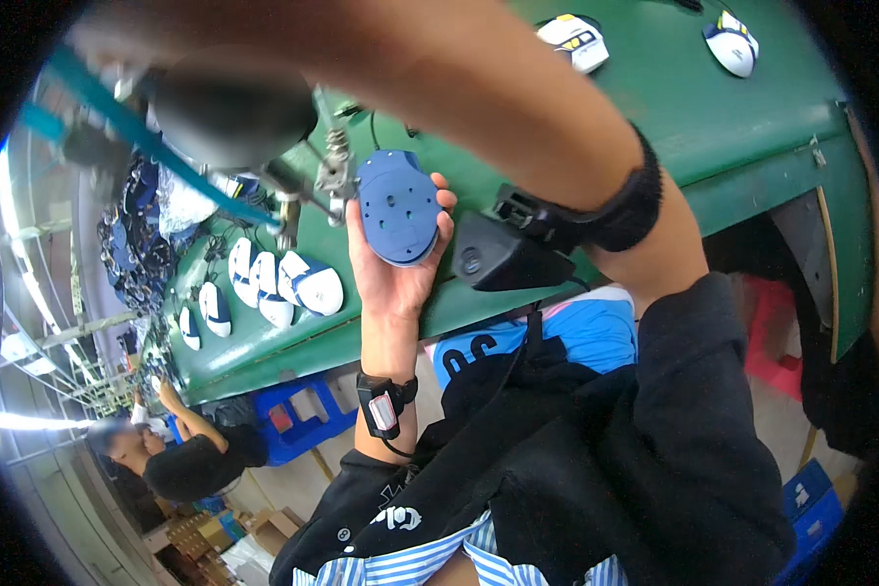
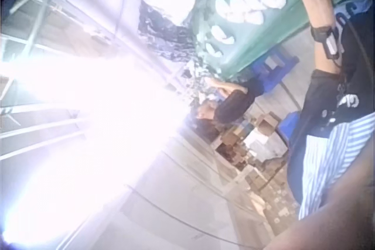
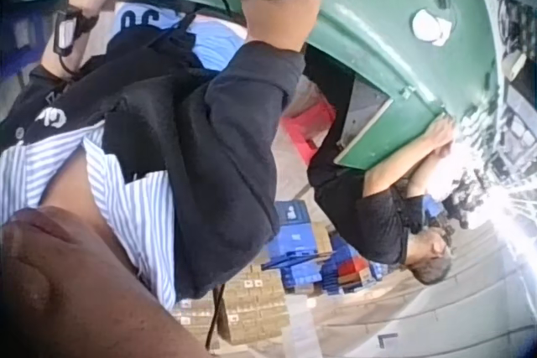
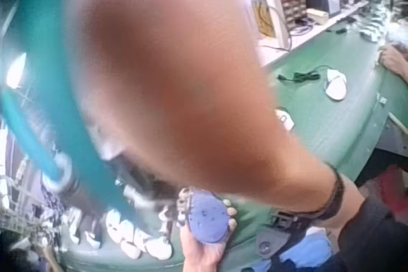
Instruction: Assembling the base plate of computer mice using a pneumatic fastening tool at an assembly line.
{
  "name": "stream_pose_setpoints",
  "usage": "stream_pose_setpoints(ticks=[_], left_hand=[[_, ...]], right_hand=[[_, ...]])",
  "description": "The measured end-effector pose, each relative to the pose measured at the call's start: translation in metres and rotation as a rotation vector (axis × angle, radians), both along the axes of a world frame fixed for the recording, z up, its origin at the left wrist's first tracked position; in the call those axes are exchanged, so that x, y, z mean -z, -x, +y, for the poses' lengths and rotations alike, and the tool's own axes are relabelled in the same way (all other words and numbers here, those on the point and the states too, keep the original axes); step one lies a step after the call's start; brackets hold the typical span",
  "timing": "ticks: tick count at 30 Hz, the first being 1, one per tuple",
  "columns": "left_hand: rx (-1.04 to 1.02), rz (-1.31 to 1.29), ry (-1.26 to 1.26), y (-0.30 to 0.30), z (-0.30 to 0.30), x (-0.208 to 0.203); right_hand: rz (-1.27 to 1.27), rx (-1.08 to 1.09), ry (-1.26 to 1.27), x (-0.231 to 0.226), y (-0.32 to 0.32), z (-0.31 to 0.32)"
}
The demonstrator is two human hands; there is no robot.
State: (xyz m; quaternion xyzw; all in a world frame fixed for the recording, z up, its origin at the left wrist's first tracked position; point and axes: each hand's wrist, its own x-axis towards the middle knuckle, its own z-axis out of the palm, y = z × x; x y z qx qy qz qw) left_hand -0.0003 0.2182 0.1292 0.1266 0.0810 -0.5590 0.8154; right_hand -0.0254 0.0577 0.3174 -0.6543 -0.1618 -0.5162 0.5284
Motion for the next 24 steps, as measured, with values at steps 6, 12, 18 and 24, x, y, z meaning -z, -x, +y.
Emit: stream_pose_setpoints(ticks=[6,12,18,24], left_hand=[[-0.060,-0.007,0.096,0.003,0.003,-0.002],[-0.068,-0.008,0.112,0.002,0.007,-0.003],[-0.059,0.009,0.133,0.000,0.009,-0.001],[-0.079,-0.023,0.126,-0.001,0.012,-0.002]], right_hand=[[-0.070,0.033,0.025,-0.009,-0.041,0.015],[-0.080,0.029,0.028,-0.003,-0.050,0.021],[-0.099,0.025,0.041,-0.003,-0.054,0.026],[-0.110,0.033,0.069,-0.006,-0.060,0.033]])
